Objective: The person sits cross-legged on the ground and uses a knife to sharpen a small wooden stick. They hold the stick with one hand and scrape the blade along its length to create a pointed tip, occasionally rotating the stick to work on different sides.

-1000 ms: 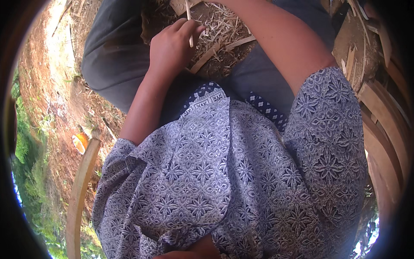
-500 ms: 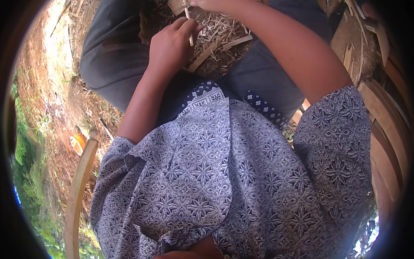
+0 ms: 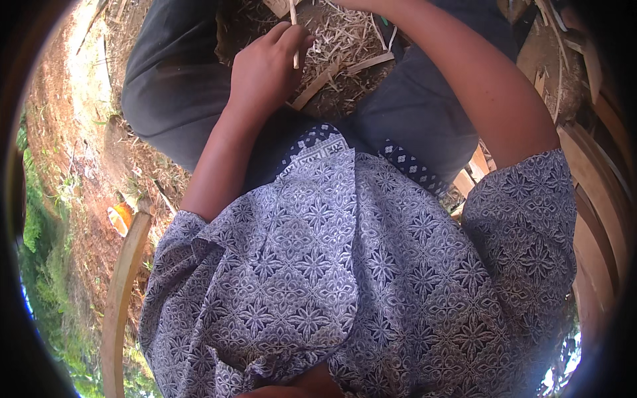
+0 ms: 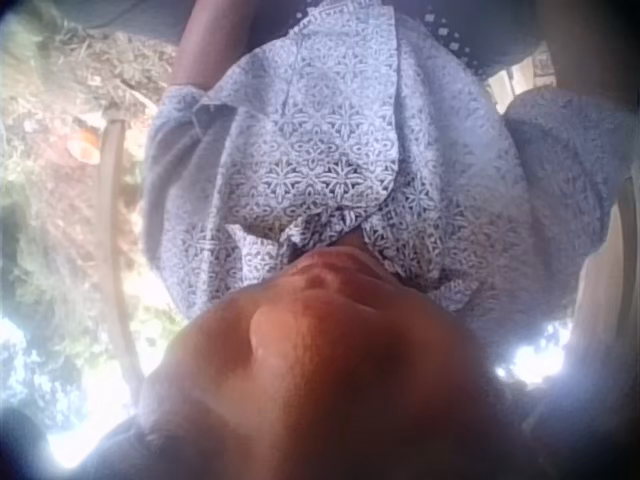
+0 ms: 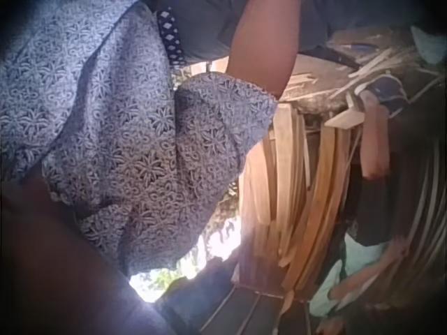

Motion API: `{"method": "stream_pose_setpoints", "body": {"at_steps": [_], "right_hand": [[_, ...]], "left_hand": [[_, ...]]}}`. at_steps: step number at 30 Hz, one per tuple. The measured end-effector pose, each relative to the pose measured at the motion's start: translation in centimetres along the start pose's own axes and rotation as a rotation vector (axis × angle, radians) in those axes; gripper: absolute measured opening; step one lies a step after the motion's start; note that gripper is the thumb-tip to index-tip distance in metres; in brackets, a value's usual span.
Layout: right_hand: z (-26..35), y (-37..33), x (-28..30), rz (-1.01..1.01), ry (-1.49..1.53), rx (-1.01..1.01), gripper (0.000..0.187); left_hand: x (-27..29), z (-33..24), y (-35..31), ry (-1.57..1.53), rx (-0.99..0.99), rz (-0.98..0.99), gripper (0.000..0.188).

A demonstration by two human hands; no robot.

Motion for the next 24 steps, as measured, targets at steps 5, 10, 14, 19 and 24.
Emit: {"method": "stream_pose_setpoints", "body": {"at_steps": [5,10,14,19,24], "right_hand": [[1.1,-0.8,-0.5,-0.042,-0.015,-0.039,0.048],[1.5,0.0,-1.3,-0.088,-0.034,-0.114,0.046],[1.3,1.8,-2.1,-0.118,-0.028,-0.247,0.044],[-0.3,3.4,-1.6,-0.204,-0.016,-0.247,0.04],[-1.6,3.3,-1.5,-0.268,0.105,-0.203,0.037]], "left_hand": [[-0.2,0.4,0.2,-0.015,0.015,-0.015,0.011],[-0.2,0.6,0.2,-0.021,0.03,-0.002,0.011],[-0.3,0.6,0.0,-0.007,0.011,0.034,0.011],[0.2,0.0,0.0,-0.026,0.055,0.021,0.009],[0.0,0.1,-0.1,-0.051,0.039,0.024,0.009]]}}
Point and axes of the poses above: each hand's wrist, its own y-axis towards the middle knuckle, its own x-axis out of the back of the hand, z = x × y, the point moved 5 cm from there along y, towards the middle knuckle, and after that the axes turned 15 degrees about z, right-handed, at the moved point
